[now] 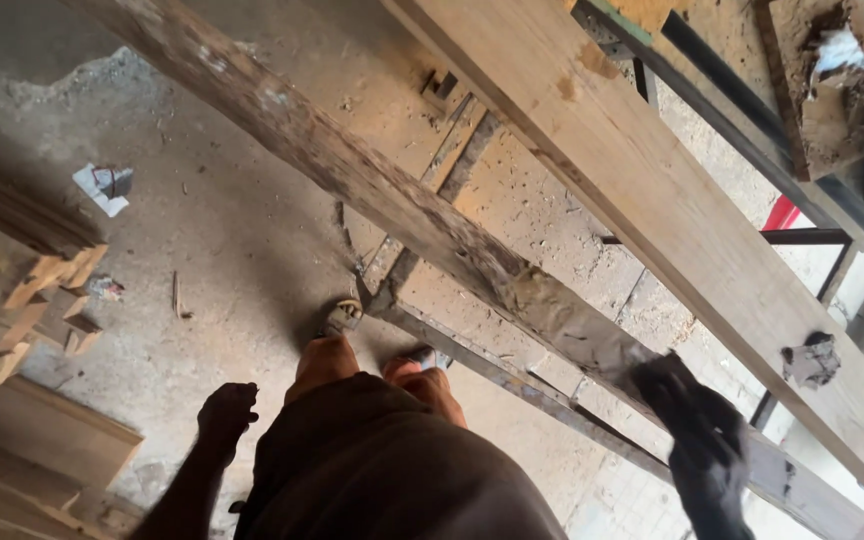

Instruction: The person presses brown wood filler by hand onto the damaged edge of a long wooden plank resting on a metal frame, scooping more filler from a board on the workbench and smoothing it along the worn section to cover the exposed grain.

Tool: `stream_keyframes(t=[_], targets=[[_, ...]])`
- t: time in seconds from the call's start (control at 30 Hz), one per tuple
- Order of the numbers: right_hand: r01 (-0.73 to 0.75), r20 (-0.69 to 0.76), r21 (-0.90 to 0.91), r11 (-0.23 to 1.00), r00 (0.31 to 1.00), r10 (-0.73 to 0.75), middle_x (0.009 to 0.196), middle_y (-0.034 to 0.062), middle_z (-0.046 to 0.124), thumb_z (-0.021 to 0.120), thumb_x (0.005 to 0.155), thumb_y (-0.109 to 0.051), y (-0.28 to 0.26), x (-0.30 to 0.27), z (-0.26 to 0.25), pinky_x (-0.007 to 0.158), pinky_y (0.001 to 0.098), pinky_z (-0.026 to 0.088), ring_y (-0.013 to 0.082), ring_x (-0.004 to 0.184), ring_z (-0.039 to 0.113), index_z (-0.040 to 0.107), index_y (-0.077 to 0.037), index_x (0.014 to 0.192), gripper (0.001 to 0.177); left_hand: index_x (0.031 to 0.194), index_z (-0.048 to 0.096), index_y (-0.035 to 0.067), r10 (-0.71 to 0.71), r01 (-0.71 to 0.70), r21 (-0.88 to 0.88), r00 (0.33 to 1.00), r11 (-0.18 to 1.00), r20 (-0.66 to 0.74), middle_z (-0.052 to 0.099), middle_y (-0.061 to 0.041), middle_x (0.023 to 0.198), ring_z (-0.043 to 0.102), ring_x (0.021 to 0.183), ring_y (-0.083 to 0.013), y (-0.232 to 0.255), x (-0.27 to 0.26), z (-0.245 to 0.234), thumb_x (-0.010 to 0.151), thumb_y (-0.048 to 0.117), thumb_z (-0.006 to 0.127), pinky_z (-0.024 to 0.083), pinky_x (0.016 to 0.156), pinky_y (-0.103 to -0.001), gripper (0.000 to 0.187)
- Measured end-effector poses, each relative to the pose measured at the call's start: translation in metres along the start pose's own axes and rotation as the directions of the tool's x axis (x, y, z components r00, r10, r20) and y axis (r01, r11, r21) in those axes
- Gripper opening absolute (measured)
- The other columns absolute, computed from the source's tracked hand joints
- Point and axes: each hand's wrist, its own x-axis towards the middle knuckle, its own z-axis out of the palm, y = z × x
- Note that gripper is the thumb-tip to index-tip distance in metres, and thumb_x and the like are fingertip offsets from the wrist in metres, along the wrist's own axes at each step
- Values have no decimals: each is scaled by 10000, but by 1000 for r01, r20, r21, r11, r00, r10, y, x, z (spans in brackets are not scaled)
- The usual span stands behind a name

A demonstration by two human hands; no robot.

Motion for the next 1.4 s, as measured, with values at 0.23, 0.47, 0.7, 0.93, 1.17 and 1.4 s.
stream_keyframes(t=[0.23,0.47,0.7,0.93,1.17,1.4], targets=[[138,-156,-183,973,973,-167,1220,13,746,662,944,136,-4,20,7,958,332,594,199,1129,687,763,-130,1159,357,974,677,64,-43,47,56,997,997,-63,660,-69,799,617,625,-195,-10,-26,65,931,284,718,488,560,-343,228],[326,-207,4,945,925,-319,1216,27,752,616,856,163,-27,54,16,897,347,626,239,1094,717,784,-135,1124,434,964,669,79,38,-40,-87,999,995,-27,680,-51,834,671,658,-193,26,-66,115,929,288,670,507,575,-329,211],[382,-169,-41,923,908,-383,1269,18,736,684,867,127,0,51,26,928,368,560,208,1140,642,775,-172,1170,435,1036,713,60,28,-34,-50,993,998,-111,715,-63,846,664,640,-194,-36,-76,133,930,304,688,515,555,-320,267],[331,58,-139,933,944,-326,1313,-60,732,573,839,202,30,13,7,962,316,549,158,1127,626,761,-281,1213,639,1067,702,52,-127,130,6,978,991,-167,707,-78,824,638,590,-181,-78,-96,129,952,332,688,469,507,-324,303],[188,70,-74,979,981,-183,1271,-17,728,571,761,130,89,17,-51,1036,387,520,177,1120,680,743,-254,1208,614,1037,723,17,-38,40,23,993,999,-115,743,-119,823,653,555,-217,-99,-72,123,932,348,710,496,479,-357,347],[-137,-87,136,981,985,149,1239,-2,742,718,819,-59,138,45,-17,993,362,534,217,1076,676,713,-215,1285,491,1062,718,12,-58,60,41,997,997,-42,753,-138,843,690,578,-231,-52,1,113,912,320,708,543,523,-370,343]])
